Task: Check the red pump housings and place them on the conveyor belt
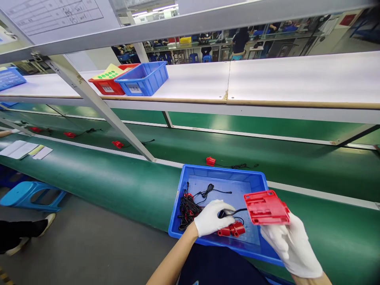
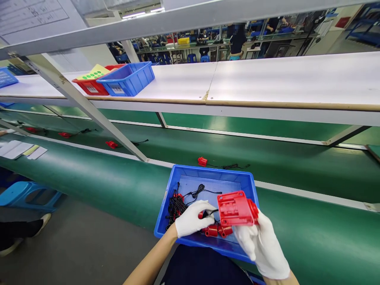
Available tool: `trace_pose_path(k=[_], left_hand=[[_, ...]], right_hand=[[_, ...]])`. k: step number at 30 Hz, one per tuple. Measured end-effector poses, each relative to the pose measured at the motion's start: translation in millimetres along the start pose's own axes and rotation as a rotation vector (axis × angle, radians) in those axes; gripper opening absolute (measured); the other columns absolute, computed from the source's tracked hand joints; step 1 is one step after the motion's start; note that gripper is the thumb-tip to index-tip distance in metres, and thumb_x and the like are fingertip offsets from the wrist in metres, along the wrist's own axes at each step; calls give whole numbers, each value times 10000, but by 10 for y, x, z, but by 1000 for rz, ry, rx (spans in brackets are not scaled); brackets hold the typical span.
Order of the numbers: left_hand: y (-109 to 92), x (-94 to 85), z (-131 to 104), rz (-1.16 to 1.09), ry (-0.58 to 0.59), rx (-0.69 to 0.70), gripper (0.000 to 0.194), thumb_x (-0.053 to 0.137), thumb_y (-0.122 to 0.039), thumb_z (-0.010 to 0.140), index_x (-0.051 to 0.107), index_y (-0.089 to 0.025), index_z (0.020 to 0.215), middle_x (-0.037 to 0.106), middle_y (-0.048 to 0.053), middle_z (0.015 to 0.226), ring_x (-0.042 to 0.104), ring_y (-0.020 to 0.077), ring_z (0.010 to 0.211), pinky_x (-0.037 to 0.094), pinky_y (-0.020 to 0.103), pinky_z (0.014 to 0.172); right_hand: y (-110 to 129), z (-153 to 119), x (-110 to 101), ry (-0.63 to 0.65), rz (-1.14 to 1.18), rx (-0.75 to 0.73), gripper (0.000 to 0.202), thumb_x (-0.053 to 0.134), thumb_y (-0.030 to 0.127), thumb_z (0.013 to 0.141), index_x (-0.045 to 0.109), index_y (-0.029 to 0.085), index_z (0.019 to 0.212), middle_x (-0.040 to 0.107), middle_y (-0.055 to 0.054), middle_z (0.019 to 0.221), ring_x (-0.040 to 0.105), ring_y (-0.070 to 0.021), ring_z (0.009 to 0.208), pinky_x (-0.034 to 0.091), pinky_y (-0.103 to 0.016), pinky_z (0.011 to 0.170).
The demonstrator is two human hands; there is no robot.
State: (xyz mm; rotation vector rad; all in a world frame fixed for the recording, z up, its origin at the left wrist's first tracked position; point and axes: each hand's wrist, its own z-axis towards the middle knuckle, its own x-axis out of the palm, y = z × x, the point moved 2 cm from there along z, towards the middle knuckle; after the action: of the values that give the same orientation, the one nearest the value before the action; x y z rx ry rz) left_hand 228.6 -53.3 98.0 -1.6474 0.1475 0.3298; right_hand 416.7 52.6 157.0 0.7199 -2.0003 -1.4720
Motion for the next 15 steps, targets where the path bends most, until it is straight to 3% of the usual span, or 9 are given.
trace_pose_path(k=[2,6,10,12,15], left_hand=[[152,63,-16,-217,112,-117,333,646,-465,848,703,-231,1079,711,73,1025,641,234,988,460,428,983],[411,269,-100,-851,301,-231,654,681,-613,782,548,-221,1288,602,152,1280,692,236,918,529,411,826],[525,370,-208,-1039,469,-336,811,334,-800,851,583,-149,1264,636,199,1220,679,178,611,514,311,553],[533,312,-246,-1006,393,-356,805,333,-772,871,606,-118,1253,681,197,1148,591,114,468,424,251,441],[499,146,-273,-950,212,-374,611,497,-614,893,612,-140,1260,699,184,1154,419,33,358,243,225,358]], right_hand=[[-31,84,8,28,316,153,516,315,522,971,221,229,557,208,61,398,167,-59,320,219,-184,306],[-8,193,-44,-65,436,202,470,412,470,941,138,239,637,92,99,523,-2,-22,373,50,-149,305],[170,216,-189,-218,358,97,380,406,371,957,181,241,679,36,82,636,-15,-25,456,6,-188,387],[233,216,-325,-288,297,51,354,409,343,953,205,236,684,27,79,652,5,-20,467,10,-233,410],[227,213,-544,-368,238,4,356,400,363,948,208,232,679,32,84,647,16,-6,455,2,-292,430]])
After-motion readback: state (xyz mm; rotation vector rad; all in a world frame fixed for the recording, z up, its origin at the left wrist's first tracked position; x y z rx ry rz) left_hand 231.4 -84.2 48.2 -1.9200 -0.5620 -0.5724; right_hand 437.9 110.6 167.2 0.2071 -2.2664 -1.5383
